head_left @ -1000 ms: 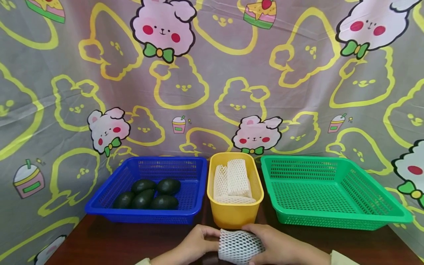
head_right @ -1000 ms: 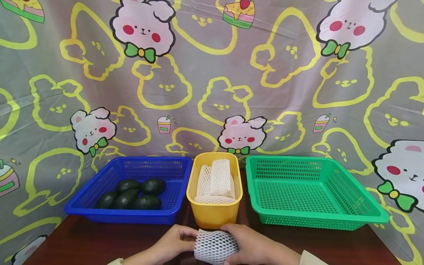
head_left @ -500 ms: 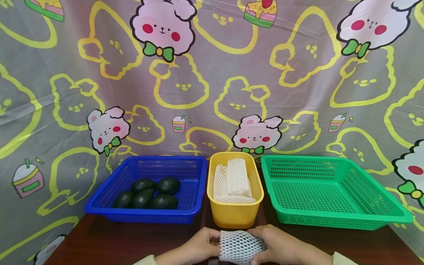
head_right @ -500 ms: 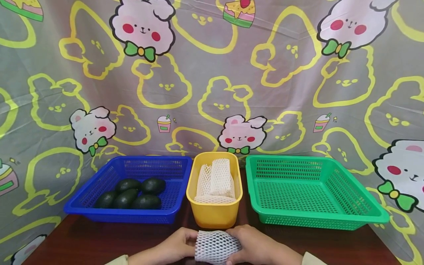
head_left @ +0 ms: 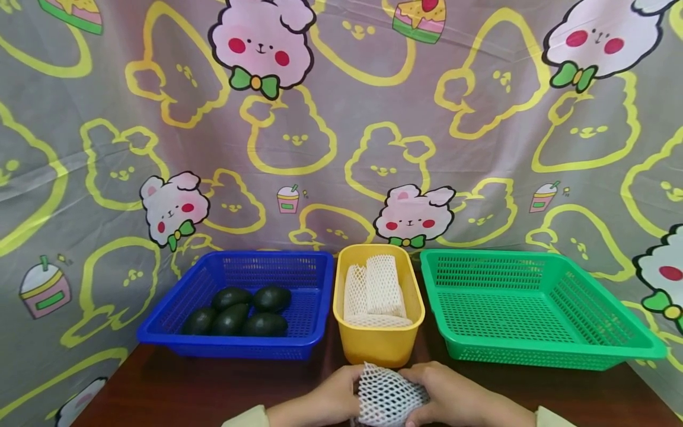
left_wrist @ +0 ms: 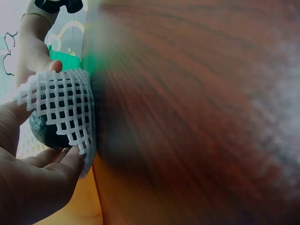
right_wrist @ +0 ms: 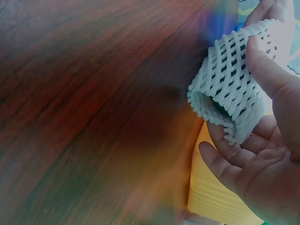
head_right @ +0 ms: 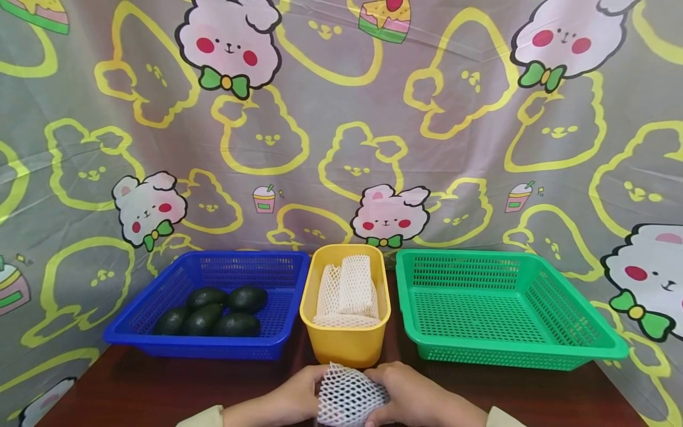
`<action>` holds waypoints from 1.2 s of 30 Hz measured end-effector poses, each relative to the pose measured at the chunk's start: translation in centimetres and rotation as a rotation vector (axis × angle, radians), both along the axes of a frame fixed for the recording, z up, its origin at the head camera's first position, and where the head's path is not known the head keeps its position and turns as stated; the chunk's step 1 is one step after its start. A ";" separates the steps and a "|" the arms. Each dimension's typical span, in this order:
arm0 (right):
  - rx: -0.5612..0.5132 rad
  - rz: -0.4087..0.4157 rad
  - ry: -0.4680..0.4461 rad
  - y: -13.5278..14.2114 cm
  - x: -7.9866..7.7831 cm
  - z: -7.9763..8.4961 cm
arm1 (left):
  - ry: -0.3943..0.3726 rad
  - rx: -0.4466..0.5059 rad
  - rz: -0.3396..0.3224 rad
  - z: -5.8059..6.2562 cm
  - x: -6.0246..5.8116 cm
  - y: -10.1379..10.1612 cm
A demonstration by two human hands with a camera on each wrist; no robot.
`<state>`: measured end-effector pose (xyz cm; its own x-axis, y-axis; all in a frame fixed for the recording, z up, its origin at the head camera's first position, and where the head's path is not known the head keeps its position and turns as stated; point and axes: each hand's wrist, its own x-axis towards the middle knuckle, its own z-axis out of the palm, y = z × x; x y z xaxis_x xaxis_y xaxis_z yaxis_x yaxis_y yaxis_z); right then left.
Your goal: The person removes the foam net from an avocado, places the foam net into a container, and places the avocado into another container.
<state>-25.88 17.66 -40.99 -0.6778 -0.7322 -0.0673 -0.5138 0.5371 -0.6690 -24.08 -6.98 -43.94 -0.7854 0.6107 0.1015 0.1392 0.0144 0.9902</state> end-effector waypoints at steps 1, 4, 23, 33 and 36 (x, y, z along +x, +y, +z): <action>-0.001 0.003 0.003 0.0 0.0 0.0 | 0.016 -0.015 0.009 0.1 0.0 0.1; -0.005 0.022 0.037 0.0 0.1 -0.1 | 0.061 -0.069 0.032 0.3 0.0 0.3; -0.051 0.074 0.201 0.3 0.3 -0.3 | 0.129 -0.150 0.057 0.5 0.0 0.1; -0.111 0.055 0.254 0.6 0.2 -0.4 | 0.027 -0.133 0.027 1.0 -0.2 -1.1; -0.123 0.029 0.268 0.8 0.2 -0.3 | 0.032 -0.171 0.073 1.3 -0.2 -1.5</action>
<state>-25.72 18.42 -41.28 -0.6384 -0.7429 0.2016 -0.6945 0.4430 -0.5669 -24.31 -8.51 -42.68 -0.8265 0.5623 0.0271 0.1631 0.1931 0.9675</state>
